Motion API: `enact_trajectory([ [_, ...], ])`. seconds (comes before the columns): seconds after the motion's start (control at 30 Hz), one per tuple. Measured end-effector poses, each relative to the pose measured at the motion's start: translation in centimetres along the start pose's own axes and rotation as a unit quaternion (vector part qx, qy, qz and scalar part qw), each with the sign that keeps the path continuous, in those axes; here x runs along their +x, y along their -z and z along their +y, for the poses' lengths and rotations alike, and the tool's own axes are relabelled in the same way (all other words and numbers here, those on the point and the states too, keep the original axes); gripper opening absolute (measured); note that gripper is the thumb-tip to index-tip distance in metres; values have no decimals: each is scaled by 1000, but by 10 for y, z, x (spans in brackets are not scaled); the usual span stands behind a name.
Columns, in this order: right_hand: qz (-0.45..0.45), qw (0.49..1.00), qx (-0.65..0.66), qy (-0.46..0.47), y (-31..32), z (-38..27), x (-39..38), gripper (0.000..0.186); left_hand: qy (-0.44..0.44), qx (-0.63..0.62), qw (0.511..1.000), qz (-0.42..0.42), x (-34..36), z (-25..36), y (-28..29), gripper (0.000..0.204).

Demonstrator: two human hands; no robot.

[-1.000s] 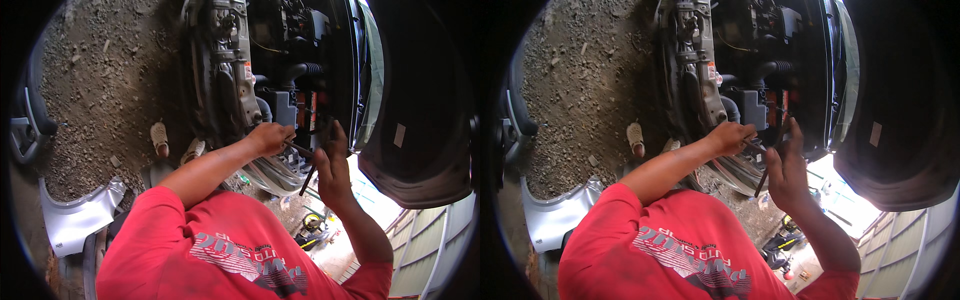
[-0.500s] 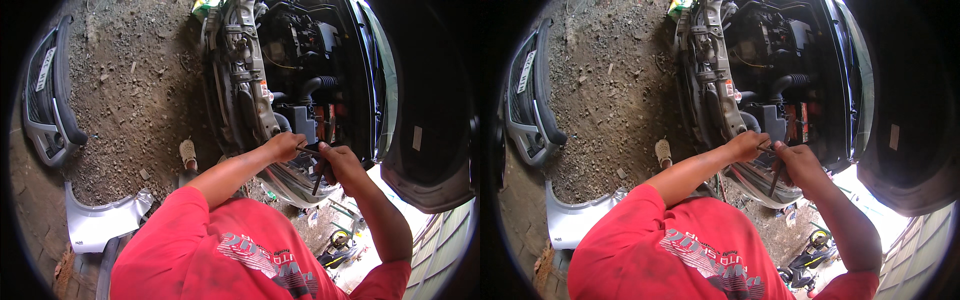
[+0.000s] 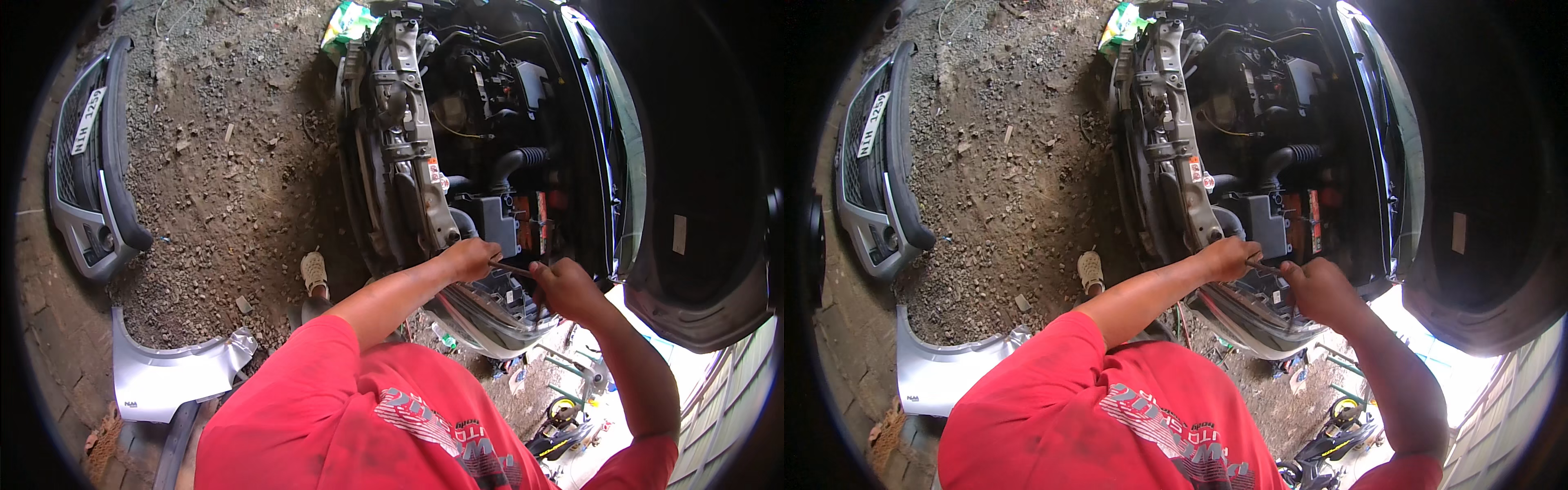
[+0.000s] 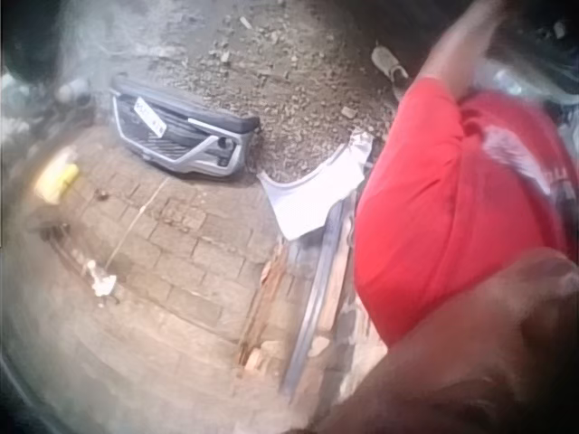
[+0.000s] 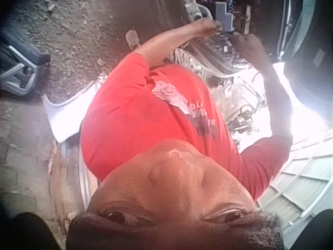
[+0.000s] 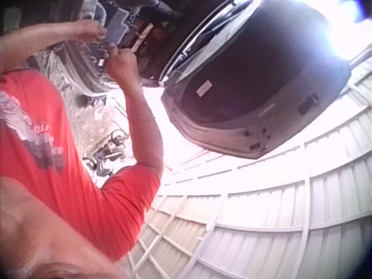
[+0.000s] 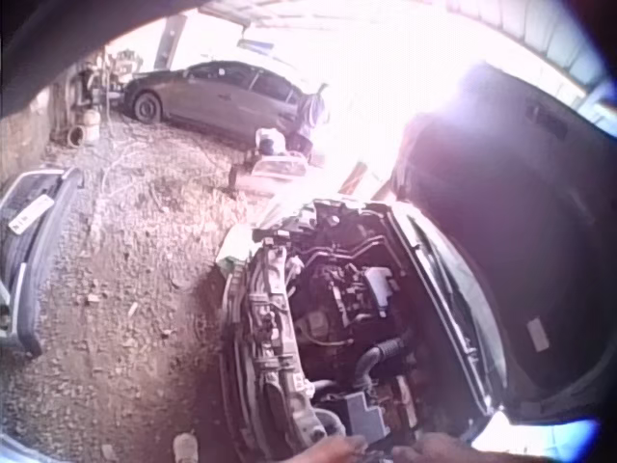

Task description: The person fits a headlight assembly into the front frame of a car, aligns it with the body panel, and secures the assembly by tightening a mounting bolt with a socket wrench.

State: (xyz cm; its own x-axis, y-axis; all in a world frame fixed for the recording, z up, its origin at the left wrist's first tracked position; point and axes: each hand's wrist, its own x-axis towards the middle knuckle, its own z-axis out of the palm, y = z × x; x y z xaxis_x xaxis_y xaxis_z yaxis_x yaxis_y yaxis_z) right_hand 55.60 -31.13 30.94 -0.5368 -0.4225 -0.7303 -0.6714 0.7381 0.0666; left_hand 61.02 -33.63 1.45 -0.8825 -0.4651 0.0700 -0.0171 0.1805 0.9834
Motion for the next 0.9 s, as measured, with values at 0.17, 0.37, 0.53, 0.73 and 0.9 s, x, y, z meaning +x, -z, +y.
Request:
enact_trajectory([
  [0.17, 110, 990, 10, 93, -9, 13, -15, 35, 0, 1, 1000, -10, 2, -6, -6, 19],
  [0.37, 279, 741, -417, 446, -5, 18, -37, 36, -5, 16, 1000, -14, 0, -3, 1, 16],
  [0.53, 246, 796, -380, 401, -6, 18, -26, 24, -31, 14, 999, -7, -1, -9, -5, 16],
  [0.73, 283, 789, -346, 422, -13, 33, -18, 23, -26, 13, 1000, 3, 4, -11, -5, 17],
  [0.9, 124, 978, -55, 160, -8, 31, -1, 35, -43, 13, 999, 11, 4, -17, -13, 18],
])
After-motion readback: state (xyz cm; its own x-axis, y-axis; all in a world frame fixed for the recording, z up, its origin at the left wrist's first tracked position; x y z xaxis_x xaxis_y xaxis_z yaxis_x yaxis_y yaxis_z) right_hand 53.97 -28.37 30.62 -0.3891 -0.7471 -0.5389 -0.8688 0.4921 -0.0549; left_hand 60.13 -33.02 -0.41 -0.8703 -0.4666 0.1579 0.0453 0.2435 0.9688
